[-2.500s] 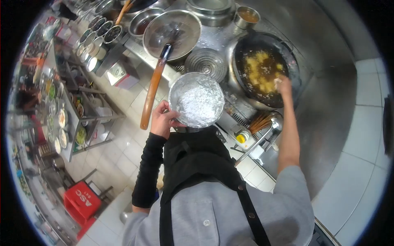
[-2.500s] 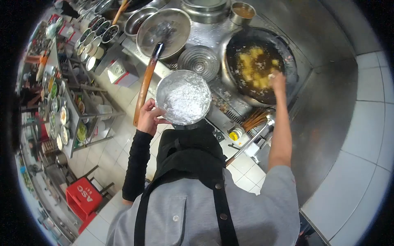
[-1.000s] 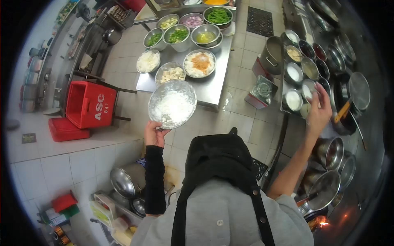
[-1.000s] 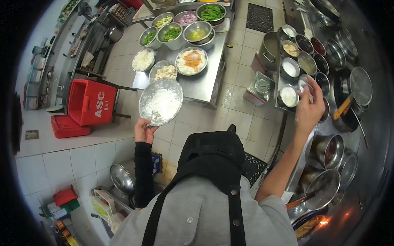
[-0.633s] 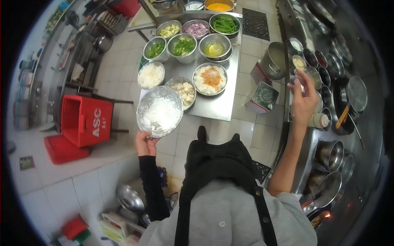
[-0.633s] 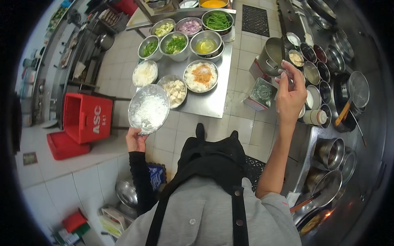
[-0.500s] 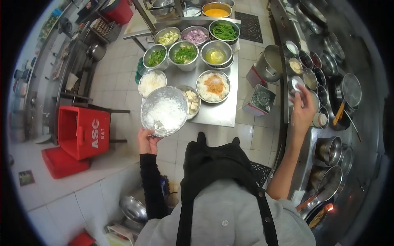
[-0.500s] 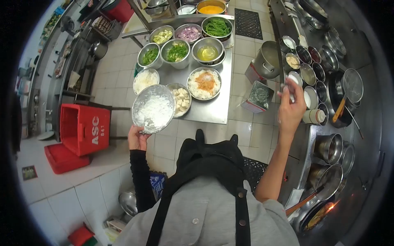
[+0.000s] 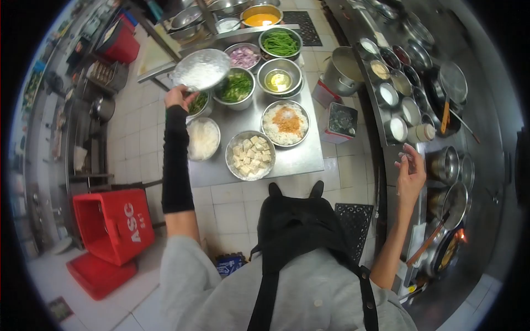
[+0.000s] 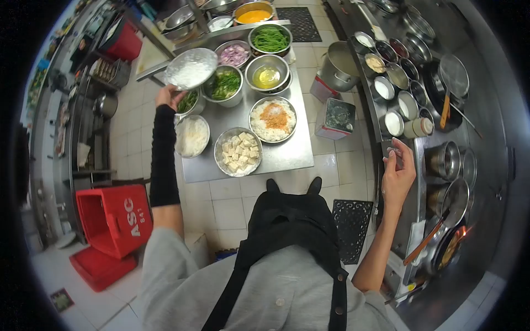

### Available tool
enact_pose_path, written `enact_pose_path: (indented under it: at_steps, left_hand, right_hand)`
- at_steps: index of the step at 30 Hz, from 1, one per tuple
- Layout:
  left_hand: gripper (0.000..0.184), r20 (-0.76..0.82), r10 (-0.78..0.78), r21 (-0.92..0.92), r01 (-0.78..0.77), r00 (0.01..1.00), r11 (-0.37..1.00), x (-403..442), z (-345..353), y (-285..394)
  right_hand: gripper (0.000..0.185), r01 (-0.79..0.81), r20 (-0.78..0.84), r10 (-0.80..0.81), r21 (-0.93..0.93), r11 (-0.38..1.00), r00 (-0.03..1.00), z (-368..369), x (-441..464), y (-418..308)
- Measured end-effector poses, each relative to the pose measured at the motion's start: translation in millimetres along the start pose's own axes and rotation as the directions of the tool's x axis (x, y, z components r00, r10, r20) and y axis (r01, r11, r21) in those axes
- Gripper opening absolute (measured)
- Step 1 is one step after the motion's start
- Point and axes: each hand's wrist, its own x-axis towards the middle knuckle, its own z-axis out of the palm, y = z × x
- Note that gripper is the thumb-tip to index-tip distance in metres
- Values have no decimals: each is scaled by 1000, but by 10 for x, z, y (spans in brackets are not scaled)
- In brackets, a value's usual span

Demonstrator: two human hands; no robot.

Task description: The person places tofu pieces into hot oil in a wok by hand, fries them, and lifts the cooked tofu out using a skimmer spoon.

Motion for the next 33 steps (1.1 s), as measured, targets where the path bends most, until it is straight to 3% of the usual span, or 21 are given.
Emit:
enact_pose_path:
  at_steps: [3,6,9,11,12,13,14,15,17,19,21,23,25,27,29,32,33]
  left_hand:
    - [24,-84,36,-7,-37,996,999,758,129,10]
    - [20,-111,-73,-102,62,991,993,1424,109,-177]
    - [29,-134,-33,-76,23,990,997,1267,322,-107]
    - [35,10,161,109,-161,987,981,841,512,61]
    - [38,194,304,283,-350,933,893,572,599,106]
    - [41,485,459,449,-662,745,600,322,657,110]
    - [44,610,445,414,-742,656,527,-109,860,164]
    - [47,672,372,346,-715,640,607,-546,1094,183]
    - [55,648,107,308,-388,754,869,-1974,1934,321]
    - [55,796,26,326,-466,604,823,-2719,2404,107]
    - [51,888,-95,308,-430,450,848,-3292,2820,-240]
    - [50,901,-217,351,-338,374,874,-3862,3220,-679]
    - [49,904,-318,413,-388,285,824,-4392,3654,-977]
    - [49,905,-354,417,-334,235,845,-4871,3984,-1238]
    - [46,894,-422,447,-377,152,811,-5267,4333,-1383]
    - [43,867,-484,486,-397,113,778,-5616,4797,-1574]
    - [43,868,-484,484,-402,109,777,-5701,4942,-1637]
  right_hand:
    - [29,-37,-26,35,-55,998,999,-193,-157,25]
    - [27,-85,-69,77,-120,989,995,-421,-265,104]
    - [27,-105,-152,85,-126,986,985,-803,-438,329]
    - [27,-208,-234,176,-120,971,956,-1163,-601,497]
    - [27,-241,-280,204,-106,965,938,-1359,-706,597]
    - [27,-276,-332,231,-94,957,915,-1550,-802,673]
    - [27,-311,-359,250,-120,943,899,-1744,-869,715]
    - [27,-314,-389,267,-63,947,882,-1903,-945,816]
    - [26,-302,-485,285,44,952,827,-2237,-1054,1123]
    - [25,-281,-551,280,85,956,786,-2386,-1015,1155]
    - [25,-249,-550,259,93,964,794,-2480,-905,1123]
    - [24,-245,-529,290,154,957,798,-2595,-780,1223]
    - [24,-205,-501,280,200,958,819,-2702,-620,1587]
    - [24,-173,-482,283,260,950,829,-2782,-423,1679]
    - [24,-142,-455,258,274,951,852,-2903,-228,1805]
    - [25,-139,-390,215,214,967,895,-3248,123,1874]
    - [23,-79,-414,114,101,992,903,-3396,307,1928]
